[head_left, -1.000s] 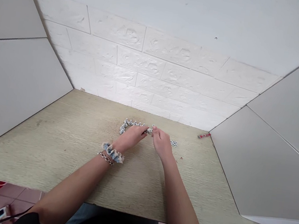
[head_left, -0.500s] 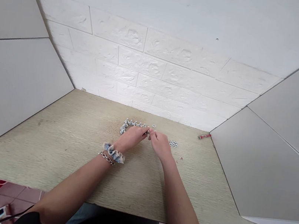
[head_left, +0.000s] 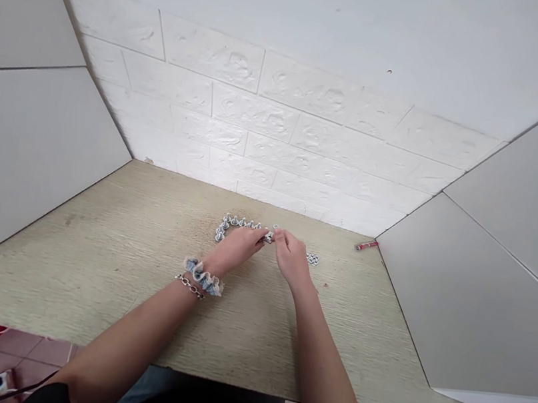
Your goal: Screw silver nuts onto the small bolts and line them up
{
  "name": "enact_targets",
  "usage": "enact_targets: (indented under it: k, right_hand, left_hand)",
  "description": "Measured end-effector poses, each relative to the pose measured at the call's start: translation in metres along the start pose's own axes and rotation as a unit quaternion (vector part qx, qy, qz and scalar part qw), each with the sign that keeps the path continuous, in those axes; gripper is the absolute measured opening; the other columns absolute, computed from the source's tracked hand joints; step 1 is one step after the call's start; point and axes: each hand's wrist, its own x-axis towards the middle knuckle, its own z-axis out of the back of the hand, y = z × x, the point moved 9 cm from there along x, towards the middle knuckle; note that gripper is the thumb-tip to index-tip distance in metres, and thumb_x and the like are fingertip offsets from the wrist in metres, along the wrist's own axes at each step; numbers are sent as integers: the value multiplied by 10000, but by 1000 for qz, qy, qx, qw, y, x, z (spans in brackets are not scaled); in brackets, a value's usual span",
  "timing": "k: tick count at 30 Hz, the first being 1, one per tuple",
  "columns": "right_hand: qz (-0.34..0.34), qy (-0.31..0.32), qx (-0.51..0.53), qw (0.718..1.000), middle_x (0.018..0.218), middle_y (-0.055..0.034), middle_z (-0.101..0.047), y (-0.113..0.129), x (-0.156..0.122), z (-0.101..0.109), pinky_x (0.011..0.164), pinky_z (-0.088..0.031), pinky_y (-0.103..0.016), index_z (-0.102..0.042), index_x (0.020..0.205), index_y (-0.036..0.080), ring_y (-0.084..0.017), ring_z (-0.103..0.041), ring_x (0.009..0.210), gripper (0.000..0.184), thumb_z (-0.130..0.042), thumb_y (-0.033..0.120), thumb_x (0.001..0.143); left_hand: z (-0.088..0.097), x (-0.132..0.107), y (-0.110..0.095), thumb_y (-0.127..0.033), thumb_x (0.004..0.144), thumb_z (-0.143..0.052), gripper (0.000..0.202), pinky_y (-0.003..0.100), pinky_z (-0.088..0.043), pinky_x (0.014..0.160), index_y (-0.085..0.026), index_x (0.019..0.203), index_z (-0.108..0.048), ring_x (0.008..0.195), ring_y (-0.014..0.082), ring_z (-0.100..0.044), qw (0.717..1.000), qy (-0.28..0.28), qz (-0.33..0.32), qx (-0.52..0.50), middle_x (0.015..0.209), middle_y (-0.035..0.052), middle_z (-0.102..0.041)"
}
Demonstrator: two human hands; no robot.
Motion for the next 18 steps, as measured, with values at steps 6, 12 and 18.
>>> enact_targets:
  k: [6,12,18]
  right_hand:
    - [45,41,11,998,671,31,-581,12,-2,-9,562,-363,-238,-568,809,234,-121,-502,588,152,-477,324,728]
    - [35,27,25,999,675,15,-598,8,1,-8,586,-377,-251,-581,803,221,-130,-520,605,171,-449,310,743]
    - [19,22,31,999,681,6,-603,3,2,-8,582,-355,-243,-553,731,198,-130,-519,621,223,-407,360,777]
  left_hand:
    - [4,-1,2,-201,843,-401,213,239,-383,628,-189,985,-559,741,157,-578,999,4,21,-47,851,37,-641]
    - [5,0,2,-214,818,-432,169,236,-358,595,-195,919,-567,684,150,-569,997,-13,35,-61,775,19,-635]
    - [6,0,-4,-218,811,-428,126,228,-331,562,-187,841,-547,607,129,-525,996,-24,24,-81,698,6,-600]
